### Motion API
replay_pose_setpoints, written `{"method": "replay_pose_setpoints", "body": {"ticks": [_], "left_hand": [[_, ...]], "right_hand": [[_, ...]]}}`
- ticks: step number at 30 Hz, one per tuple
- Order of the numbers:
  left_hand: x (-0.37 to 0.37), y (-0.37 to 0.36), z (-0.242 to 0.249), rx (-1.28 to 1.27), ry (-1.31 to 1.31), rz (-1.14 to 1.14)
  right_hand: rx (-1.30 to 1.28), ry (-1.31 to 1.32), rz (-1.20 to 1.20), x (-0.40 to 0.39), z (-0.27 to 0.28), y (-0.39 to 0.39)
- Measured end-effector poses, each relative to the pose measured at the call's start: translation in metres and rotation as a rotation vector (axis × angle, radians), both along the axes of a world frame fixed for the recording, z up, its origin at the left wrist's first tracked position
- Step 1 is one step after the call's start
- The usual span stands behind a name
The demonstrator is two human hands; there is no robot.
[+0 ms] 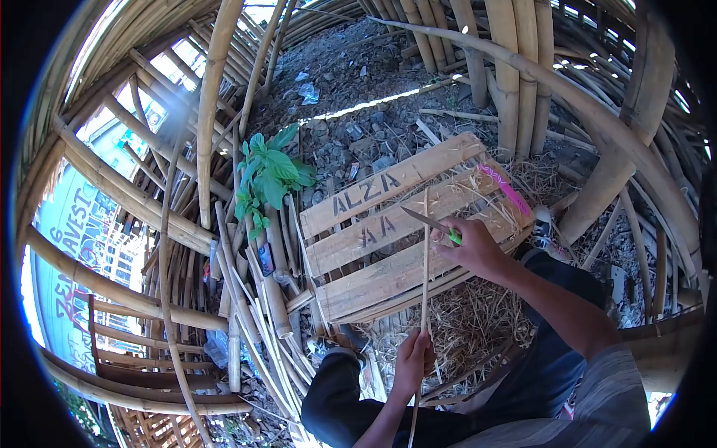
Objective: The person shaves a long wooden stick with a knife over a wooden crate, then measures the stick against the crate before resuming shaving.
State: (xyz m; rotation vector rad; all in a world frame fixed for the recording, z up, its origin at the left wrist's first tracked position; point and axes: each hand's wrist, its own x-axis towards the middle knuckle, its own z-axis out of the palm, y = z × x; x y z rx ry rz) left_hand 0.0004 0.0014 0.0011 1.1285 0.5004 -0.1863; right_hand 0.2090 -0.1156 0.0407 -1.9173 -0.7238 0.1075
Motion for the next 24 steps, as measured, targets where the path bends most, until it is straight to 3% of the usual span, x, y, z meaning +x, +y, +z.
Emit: {"method": "replay_pose_setpoints", "body": {"ticks": [24], "left_hand": [[0.002,-0.001,0.002,0.040,0.040,0.025]], "right_hand": [[-0.080,-0.170,-0.089,-0.001,-0.015,0.009]]}}
